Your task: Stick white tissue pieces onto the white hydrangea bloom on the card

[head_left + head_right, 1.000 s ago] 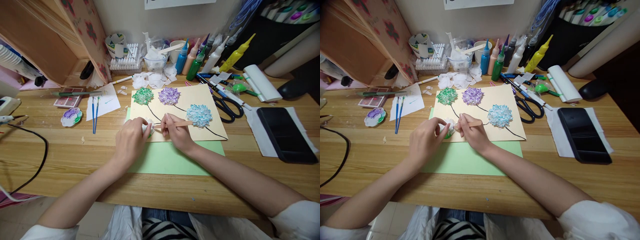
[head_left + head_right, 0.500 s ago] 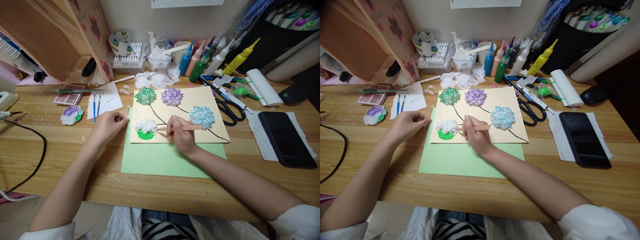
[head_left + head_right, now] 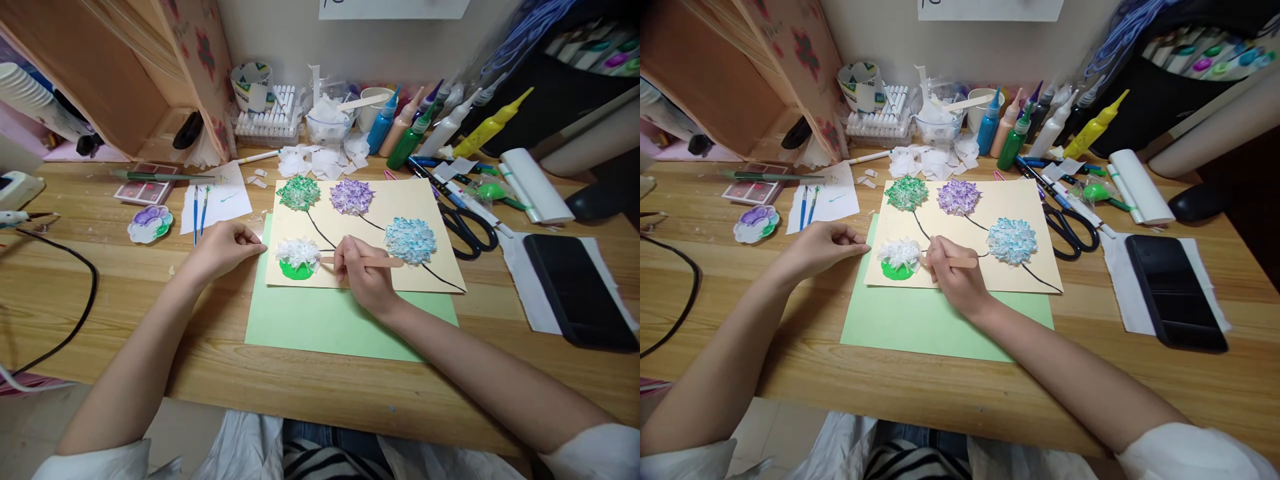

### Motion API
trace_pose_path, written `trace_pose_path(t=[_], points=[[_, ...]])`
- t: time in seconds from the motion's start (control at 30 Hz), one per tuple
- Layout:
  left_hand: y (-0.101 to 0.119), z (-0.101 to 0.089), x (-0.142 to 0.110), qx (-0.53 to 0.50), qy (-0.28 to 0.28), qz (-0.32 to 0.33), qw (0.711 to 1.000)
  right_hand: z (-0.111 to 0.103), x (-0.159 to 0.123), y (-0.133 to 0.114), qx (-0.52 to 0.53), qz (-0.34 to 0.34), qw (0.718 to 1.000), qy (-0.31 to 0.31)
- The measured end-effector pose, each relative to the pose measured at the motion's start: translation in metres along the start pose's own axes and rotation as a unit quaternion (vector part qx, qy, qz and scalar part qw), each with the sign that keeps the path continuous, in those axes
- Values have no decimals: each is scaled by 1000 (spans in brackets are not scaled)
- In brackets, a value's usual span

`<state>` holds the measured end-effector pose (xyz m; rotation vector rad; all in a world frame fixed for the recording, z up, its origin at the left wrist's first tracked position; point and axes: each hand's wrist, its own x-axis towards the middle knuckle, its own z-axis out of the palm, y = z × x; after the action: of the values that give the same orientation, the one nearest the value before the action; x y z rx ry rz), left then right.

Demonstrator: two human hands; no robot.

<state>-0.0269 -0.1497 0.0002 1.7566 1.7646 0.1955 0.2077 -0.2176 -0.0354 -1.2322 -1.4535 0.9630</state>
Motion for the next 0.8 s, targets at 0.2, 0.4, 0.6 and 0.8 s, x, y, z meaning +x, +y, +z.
trace_pose_path(t=[0.2,0.4,0.6,0.8], points=[[-3,2,1,-8,-2,3,1000,1,1,-1,-1,-2,1000,-1],[-4,2,2,-4,-8,16,1000,2,2,-1,2,-4,1000,0],[-4,2,3,-9,-8,19,1000,1,0,0,-17,3,999,44],[-6,2,3,-10,-7,19,1000,2,1,0,-7,15,1000,23]])
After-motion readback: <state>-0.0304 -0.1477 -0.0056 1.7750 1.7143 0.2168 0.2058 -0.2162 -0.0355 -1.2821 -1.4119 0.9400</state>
